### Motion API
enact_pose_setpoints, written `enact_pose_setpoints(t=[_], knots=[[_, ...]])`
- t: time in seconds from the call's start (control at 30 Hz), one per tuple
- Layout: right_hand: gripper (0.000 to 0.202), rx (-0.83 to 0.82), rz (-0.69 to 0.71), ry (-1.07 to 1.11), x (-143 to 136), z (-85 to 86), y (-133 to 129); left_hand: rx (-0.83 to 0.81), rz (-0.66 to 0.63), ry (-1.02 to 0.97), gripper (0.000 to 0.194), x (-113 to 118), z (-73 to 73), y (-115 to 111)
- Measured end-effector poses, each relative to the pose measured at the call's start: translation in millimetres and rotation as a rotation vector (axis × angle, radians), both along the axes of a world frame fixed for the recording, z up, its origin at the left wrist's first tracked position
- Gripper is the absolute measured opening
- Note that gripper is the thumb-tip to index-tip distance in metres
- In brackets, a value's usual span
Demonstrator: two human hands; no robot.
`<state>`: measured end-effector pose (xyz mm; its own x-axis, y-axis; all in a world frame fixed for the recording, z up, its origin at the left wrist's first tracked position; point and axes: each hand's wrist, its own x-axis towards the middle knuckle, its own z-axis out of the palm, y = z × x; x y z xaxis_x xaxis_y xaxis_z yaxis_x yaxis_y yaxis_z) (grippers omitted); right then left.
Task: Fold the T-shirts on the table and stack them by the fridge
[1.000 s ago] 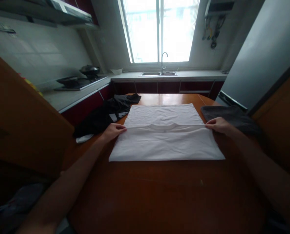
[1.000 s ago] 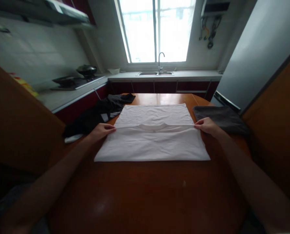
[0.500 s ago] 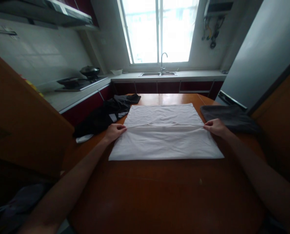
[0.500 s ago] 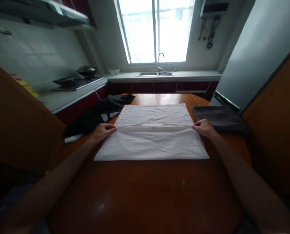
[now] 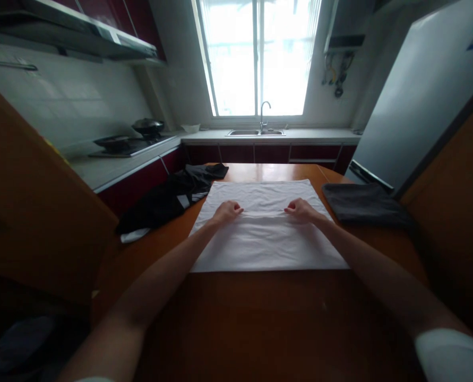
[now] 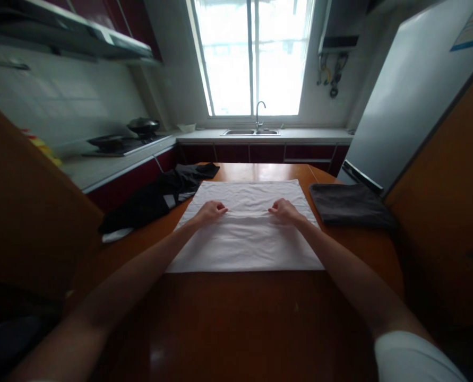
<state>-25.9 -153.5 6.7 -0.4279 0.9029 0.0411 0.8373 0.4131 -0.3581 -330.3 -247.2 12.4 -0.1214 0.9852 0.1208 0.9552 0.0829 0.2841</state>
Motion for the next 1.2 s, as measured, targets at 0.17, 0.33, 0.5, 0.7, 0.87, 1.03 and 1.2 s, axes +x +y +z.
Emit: enact_pose_setpoints(t=[0.17,0.33,0.5,0.7,0.87,1.03,1.2], knots=[[0.021,0.008,-0.039,-0.001,-10.1,-12.8,3.9,0.055,0.067,0.016,0.018,10.8,-20.0,7.8],[0.023,0.047,-0.081,-0.013,-9.3,-14.4,-2.6,0.133,0.104,0.049,0.019,13.7,-21.9,-3.3],[0.032,0.27,-0.023,-0.025,-17.6,-9.7,-37.0,0.164,-0.146,0.151,0.029,38.6,-15.2,-22.5],[0.061,0.212,0.21,-0.065,-37.8,-29.2,-79.7,0.011,-0.339,0.181,0.06,76.0,-36.5,-44.5],[0.069,0.126,0.209,-0.061,-42.7,-37.0,-84.7,-0.03,-0.331,0.199,0.063,78.9,-38.3,-48.7],[0.076,0.085,0.187,-0.087,-16.7,-30.3,-77.9,-0.05,-0.316,0.214,0.063,78.7,-34.2,-48.4],[0.078,0.05,0.042,-0.205,55.4,-35.1,-58.2,-0.043,-0.317,0.2,0.063,77.9,-36.8,-46.7]])
